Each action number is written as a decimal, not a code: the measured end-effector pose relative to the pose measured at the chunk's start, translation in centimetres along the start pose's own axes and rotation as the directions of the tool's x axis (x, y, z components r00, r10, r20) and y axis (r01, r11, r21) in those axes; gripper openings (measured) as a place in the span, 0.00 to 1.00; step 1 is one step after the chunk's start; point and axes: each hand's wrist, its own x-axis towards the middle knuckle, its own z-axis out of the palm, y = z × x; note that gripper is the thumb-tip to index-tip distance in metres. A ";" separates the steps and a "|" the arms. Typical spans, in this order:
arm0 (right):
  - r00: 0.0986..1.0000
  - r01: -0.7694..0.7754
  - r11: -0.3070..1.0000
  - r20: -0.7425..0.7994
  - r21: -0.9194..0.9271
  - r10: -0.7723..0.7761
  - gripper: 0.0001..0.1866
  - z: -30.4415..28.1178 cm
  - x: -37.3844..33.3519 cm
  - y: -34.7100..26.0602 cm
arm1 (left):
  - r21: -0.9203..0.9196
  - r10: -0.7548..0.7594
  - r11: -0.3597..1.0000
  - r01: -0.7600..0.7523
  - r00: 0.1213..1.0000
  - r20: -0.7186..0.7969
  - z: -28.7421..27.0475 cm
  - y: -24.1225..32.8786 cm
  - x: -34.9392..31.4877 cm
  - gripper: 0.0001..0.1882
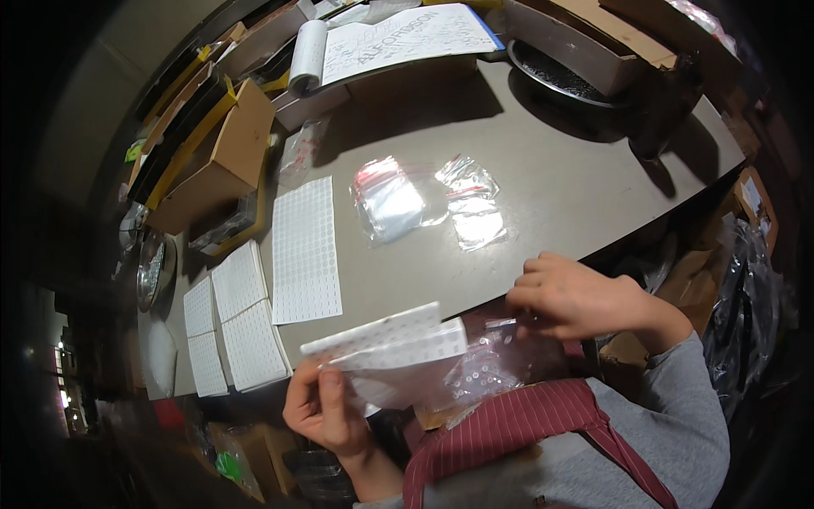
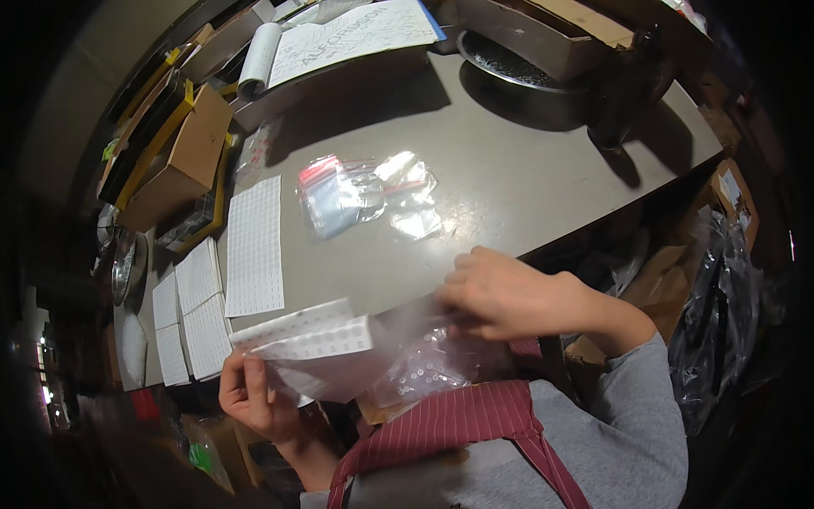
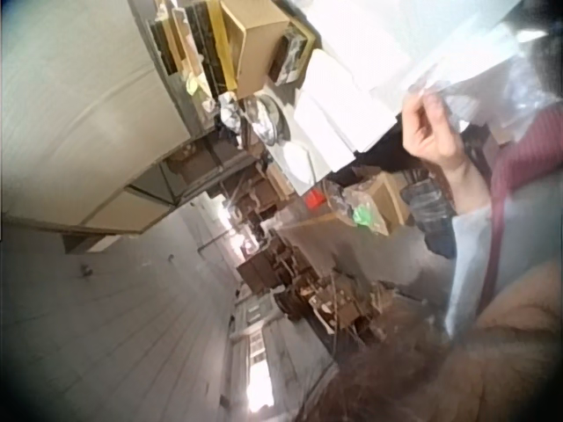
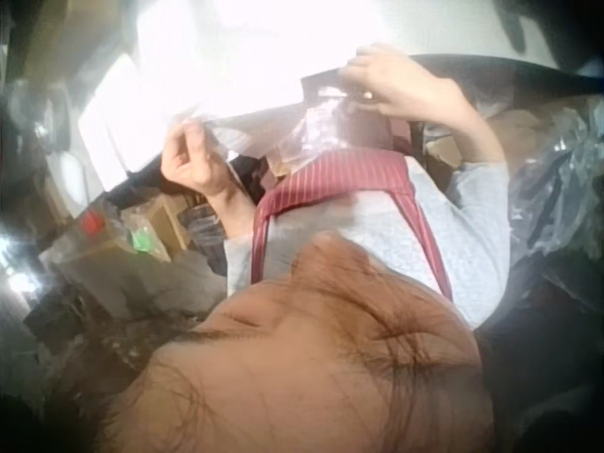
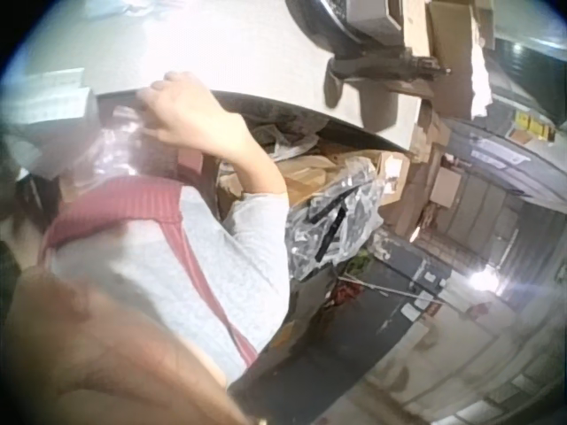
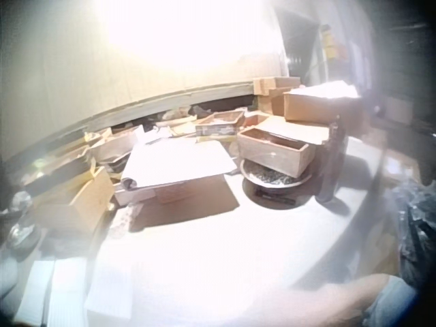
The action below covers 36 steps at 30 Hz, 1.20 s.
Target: The person peels small circular stickers from a sheet and places them onto small clear plastic bags on a cluttered workbench. The person repeatedly picks up bags, applies a sticker, and sets them aside while handling sticker sheets and plastic bags.
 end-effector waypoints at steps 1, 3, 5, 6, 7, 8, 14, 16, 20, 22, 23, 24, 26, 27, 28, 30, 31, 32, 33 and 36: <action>1.000 0.020 0.999 0.010 -0.025 -0.020 0.17 -0.3 0.0 -0.3 | 0.036 0.016 0.999 -0.017 0.999 0.028 0.4 -0.3 0.1 0.08; 1.000 -0.010 1.000 0.016 -0.002 0.010 0.19 -1.5 0.3 -0.7 | 0.085 0.016 0.996 -0.028 0.991 0.136 0.8 -0.5 0.3 0.06; 0.988 -0.052 0.999 -0.143 -0.011 0.050 0.15 -2.3 0.8 -0.4 | 0.173 0.005 0.984 -0.033 0.986 0.164 1.7 -0.5 0.1 0.05; 0.973 -0.014 0.999 -0.230 0.035 0.021 0.12 -2.5 1.1 -0.6 | 0.197 -0.025 0.980 -0.016 0.979 0.203 1.9 -0.6 0.0 0.05; 0.949 0.030 0.997 -0.316 0.076 -0.004 0.10 -2.7 1.7 -0.9 | 0.204 -0.038 0.979 -0.009 0.974 0.224 2.2 -1.0 -0.2 0.05; 0.917 0.070 0.991 -0.399 0.113 -0.019 0.08 -2.9 2.2 -1.2 | 0.210 -0.052 0.978 -0.001 0.968 0.244 2.7 -1.1 -0.3 0.05; 0.903 0.156 0.980 -0.419 0.122 -0.092 0.20 -0.6 3.6 -1.2 | 0.148 -0.147 0.983 0.111 0.956 0.256 4.3 -2.4 -0.6 0.05; 0.917 0.122 0.979 -0.397 0.166 -0.047 0.22 -0.2 3.5 -1.0 | 0.085 -0.194 0.980 0.177 0.945 0.262 4.5 -2.5 -0.4 0.05; 0.923 0.158 0.952 -0.381 0.262 -0.049 0.22 -0.2 3.3 -0.7 | -0.035 -0.331 0.935 0.354 0.903 0.274 4.8 -2.7 -0.1 0.06; 0.929 0.173 0.916 -0.370 0.361 -0.029 0.20 -0.3 3.3 -0.7 | -0.133 -0.411 0.872 0.471 0.852 0.325 4.4 -3.1 0.1 0.06; 0.938 0.165 0.901 -0.346 0.400 -0.018 0.19 -0.5 3.3 -0.7 | -0.177 -0.446 0.832 0.526 0.823 0.351 4.2 -3.4 0.2 0.06; 0.947 0.157 0.885 -0.322 0.438 -0.009 0.17 -0.8 3.3 -0.7 | -0.198 -0.452 0.816 0.543 0.813 0.367 4.0 -3.6 0.3 0.06; 0.953 0.151 0.865 -0.302 0.479 0.000 0.15 -1.0 3.3 -0.7 | -0.237 -0.462 0.781 0.578 0.790 0.403 3.8 -4.0 0.4 0.06; 0.952 0.155 0.862 -0.307 0.482 0.000 0.14 -0.9 3.3 -0.6 | -0.237 -0.466 0.778 0.583 0.787 0.405 3.9 -4.0 0.4 0.06; 0.950 0.159 0.859 -0.311 0.486 0.000 0.12 -0.9 3.3 -0.6 | -0.237 -0.470 0.774 0.587 0.783 0.407 4.0 -4.0 0.5 0.06; 0.952 0.156 0.855 -0.306 0.494 0.003 0.11 -0.9 3.3 -0.4 | -0.228 -0.478 0.771 0.595 0.777 0.410 4.0 -4.0 0.6 0.07; 0.953 0.155 0.853 -0.303 0.498 0.004 0.11 -0.8 3.3 -0.4 | -0.222 -0.482 0.769 0.599 0.772 0.414 4.0 -4.0 0.7 0.07; 0.955 0.151 0.850 -0.298 0.505 0.008 0.10 -0.8 3.3 -0.4 | -0.215 -0.485 0.769 0.602 0.768 0.418 4.0 -3.9 0.7 0.07; 0.956 0.147 0.846 -0.293 0.513 0.011 0.10 -0.8 3.3 -0.3 | -0.210 -0.488 0.766 0.608 0.762 0.425 4.0 -3.9 0.8 0.07; 0.961 0.138 0.831 -0.275 0.538 0.018 0.09 -0.7 3.2 -0.2 | -0.202 -0.494 0.756 0.623 0.745 0.449 4.0 -3.8 0.9 0.07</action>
